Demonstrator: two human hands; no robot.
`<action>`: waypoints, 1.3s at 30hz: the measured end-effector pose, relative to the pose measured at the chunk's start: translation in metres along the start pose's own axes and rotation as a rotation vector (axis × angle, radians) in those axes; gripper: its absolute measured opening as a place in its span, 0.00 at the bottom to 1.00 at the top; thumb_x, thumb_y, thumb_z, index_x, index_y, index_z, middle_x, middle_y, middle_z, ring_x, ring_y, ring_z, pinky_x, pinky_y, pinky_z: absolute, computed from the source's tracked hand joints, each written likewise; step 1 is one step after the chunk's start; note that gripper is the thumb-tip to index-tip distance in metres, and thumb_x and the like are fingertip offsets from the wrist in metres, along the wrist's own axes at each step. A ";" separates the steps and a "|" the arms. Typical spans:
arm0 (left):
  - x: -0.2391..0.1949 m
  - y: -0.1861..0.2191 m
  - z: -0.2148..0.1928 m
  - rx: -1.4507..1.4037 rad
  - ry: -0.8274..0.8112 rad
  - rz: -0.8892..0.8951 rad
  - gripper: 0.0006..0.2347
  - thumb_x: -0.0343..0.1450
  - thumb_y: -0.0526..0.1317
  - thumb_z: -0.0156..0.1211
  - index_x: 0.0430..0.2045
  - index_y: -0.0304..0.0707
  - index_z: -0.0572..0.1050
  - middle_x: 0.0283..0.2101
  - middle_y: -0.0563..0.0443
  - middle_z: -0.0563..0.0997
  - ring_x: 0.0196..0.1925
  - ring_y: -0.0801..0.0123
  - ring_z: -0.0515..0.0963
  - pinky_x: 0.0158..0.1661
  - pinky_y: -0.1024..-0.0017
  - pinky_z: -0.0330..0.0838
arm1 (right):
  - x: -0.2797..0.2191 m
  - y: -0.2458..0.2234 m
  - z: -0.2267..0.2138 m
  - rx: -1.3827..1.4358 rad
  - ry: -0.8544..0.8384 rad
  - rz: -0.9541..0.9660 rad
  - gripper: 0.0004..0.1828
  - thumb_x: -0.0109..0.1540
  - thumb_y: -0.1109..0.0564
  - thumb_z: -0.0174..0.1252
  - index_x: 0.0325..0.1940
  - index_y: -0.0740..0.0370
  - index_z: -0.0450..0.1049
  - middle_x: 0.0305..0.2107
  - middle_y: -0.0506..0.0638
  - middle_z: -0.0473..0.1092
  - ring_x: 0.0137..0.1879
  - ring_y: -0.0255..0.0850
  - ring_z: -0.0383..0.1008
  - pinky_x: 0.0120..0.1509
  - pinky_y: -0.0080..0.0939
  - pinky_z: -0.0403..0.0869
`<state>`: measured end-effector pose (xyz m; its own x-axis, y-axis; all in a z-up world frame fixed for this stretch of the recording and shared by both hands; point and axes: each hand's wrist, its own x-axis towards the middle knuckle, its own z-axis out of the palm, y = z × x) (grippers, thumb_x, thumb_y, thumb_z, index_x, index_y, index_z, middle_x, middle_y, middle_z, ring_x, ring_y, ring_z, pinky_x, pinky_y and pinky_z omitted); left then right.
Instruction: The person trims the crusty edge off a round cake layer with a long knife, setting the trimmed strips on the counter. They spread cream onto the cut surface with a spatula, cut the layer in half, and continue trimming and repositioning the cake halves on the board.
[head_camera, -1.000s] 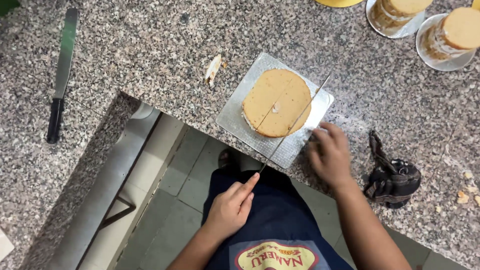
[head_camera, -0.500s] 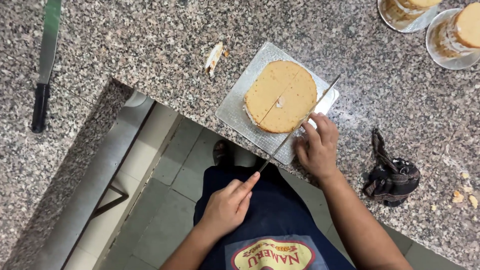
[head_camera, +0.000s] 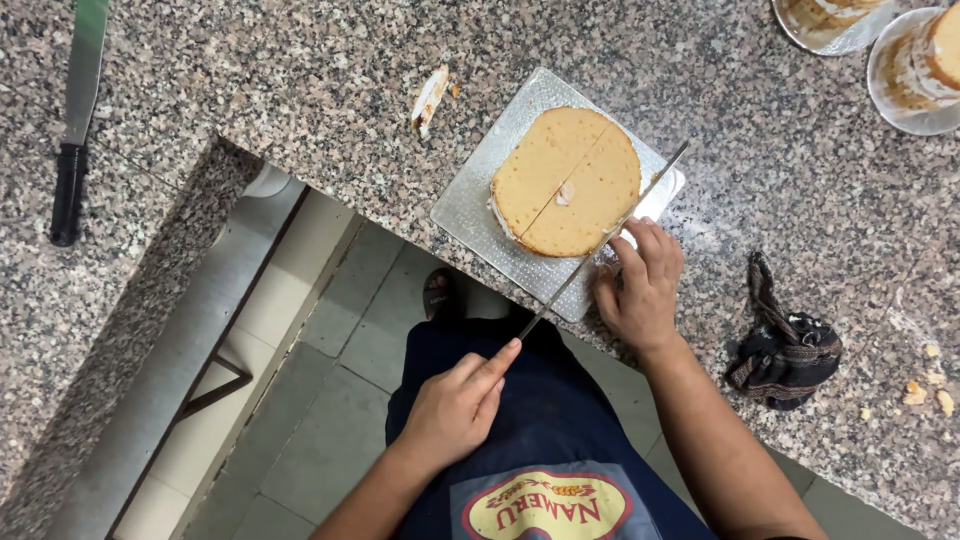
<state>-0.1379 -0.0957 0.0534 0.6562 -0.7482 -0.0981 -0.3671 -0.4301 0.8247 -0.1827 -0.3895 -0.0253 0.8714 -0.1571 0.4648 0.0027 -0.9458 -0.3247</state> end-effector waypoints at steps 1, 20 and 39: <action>0.000 0.000 0.000 0.000 0.001 0.000 0.23 0.72 0.34 0.57 0.65 0.46 0.70 0.31 0.47 0.75 0.27 0.54 0.79 0.29 0.61 0.75 | -0.001 0.000 0.001 0.000 0.000 -0.001 0.35 0.52 0.65 0.62 0.64 0.62 0.65 0.65 0.60 0.63 0.73 0.58 0.60 0.77 0.62 0.59; -0.005 0.004 -0.006 0.035 0.003 -0.006 0.23 0.72 0.35 0.57 0.64 0.47 0.70 0.31 0.47 0.75 0.27 0.55 0.79 0.28 0.61 0.75 | -0.004 0.001 0.001 -0.049 -0.031 0.019 0.34 0.55 0.62 0.64 0.66 0.60 0.65 0.67 0.58 0.63 0.76 0.56 0.59 0.81 0.61 0.51; 0.018 0.016 0.010 0.030 0.042 -0.013 0.23 0.73 0.35 0.56 0.66 0.48 0.68 0.32 0.45 0.74 0.28 0.51 0.79 0.30 0.59 0.74 | -0.001 -0.001 -0.001 -0.030 -0.050 0.032 0.35 0.54 0.61 0.64 0.66 0.61 0.65 0.66 0.58 0.63 0.75 0.56 0.59 0.81 0.61 0.50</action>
<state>-0.1388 -0.1208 0.0599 0.6877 -0.7211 -0.0848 -0.3777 -0.4551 0.8064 -0.1837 -0.3890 -0.0246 0.8943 -0.1737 0.4123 -0.0398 -0.9488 -0.3133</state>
